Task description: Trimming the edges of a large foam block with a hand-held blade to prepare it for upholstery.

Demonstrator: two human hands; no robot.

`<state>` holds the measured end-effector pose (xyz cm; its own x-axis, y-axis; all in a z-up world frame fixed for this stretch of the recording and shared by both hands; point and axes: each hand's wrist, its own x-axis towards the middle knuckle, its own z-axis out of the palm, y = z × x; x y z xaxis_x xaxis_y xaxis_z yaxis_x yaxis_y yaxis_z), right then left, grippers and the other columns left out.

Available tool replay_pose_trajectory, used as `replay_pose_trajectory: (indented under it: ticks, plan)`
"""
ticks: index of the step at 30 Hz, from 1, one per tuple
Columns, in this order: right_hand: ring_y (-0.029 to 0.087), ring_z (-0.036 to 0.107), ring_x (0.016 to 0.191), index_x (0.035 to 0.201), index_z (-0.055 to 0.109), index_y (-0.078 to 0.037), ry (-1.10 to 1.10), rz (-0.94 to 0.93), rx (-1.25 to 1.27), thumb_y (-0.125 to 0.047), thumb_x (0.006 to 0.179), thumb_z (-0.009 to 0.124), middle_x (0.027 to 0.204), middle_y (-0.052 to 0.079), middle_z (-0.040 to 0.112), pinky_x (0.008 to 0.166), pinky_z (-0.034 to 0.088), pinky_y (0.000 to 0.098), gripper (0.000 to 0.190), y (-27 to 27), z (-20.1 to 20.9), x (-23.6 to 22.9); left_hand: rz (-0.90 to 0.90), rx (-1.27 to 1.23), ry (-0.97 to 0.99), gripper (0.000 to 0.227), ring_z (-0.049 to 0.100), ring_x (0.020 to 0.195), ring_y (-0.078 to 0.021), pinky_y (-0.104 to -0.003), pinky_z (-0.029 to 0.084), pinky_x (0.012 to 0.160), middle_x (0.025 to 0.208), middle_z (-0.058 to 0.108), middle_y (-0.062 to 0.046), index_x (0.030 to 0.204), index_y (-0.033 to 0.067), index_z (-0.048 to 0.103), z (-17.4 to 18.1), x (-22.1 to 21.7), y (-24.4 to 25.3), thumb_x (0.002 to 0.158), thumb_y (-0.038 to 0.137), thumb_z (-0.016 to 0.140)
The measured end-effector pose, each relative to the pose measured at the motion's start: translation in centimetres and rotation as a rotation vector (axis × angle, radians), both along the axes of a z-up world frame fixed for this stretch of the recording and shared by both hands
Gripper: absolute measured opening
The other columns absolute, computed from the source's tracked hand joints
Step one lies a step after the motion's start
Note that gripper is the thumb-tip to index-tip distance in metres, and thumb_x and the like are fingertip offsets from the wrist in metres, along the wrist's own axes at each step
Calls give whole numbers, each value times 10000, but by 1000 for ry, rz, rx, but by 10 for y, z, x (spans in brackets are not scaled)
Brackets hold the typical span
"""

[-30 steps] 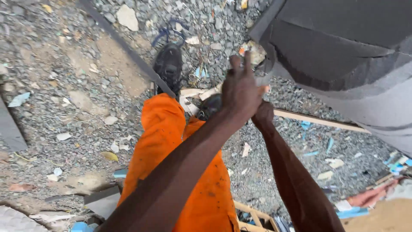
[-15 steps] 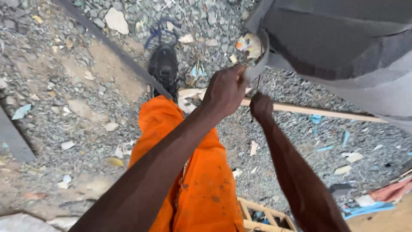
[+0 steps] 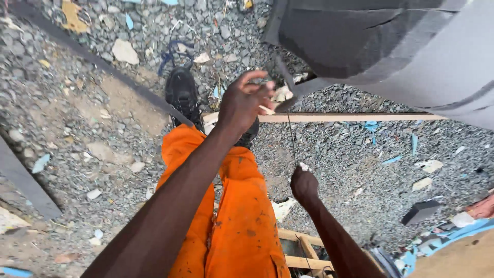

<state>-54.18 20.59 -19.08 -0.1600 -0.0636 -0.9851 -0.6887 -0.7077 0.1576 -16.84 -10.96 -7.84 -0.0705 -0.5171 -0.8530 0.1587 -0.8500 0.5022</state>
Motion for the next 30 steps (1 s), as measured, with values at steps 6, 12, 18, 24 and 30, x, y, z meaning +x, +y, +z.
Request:
replay_pose_trajectory:
  ticks: [6, 12, 18, 24, 30]
  plan:
    - [219, 702, 526, 1459, 753, -40, -83, -869, -482, -226, 1344, 495, 804, 56, 802, 403, 504, 413, 338, 55, 76, -45, -64, 4, -255, 228, 805, 742, -118, -296, 671, 671, 995, 903, -13, 1332, 118, 858, 9, -17, 64, 1157, 240, 937]
    - [277, 907, 770, 1314, 775, -133, -281, -1577, -980, -281, 1375, 449, 944, 34, 967, 672, 654, 500, 363, 11, 197, -23, -252, -414, -403, 248, 807, 970, -211, -388, 708, 829, 1215, 865, -76, 1357, 136, 820, 73, -48, 78, 1115, 84, 831]
    - [106, 683, 632, 1501, 749, -81, -739, -1396, -1243, -359, 1409, 408, 1008, -2, 821, 336, 485, 309, 450, -126, 229, 15, -163, -830, -489, 52, 726, 861, -143, -319, 585, 691, 1054, 863, -37, 1236, 117, 856, 121, -103, -2, 1185, 126, 847]
    - [128, 597, 555, 1281, 733, -98, -1107, -978, -1293, -401, 1473, 353, 848, 9, 707, 382, 440, 324, 522, -293, 201, 17, -210, -974, -625, 164, 785, 886, -122, -277, 738, 815, 1062, 833, -3, 1100, 173, 797, 109, -148, -95, 1061, 51, 899]
    - [96, 541, 483, 1244, 671, -85, -1076, -841, -1345, -326, 1498, 422, 739, -11, 632, 301, 430, 272, 430, -308, 211, 17, -227, -1030, -713, 187, 734, 837, -172, -359, 680, 712, 934, 771, -21, 980, 150, 754, 87, -164, -103, 1058, -4, 825]
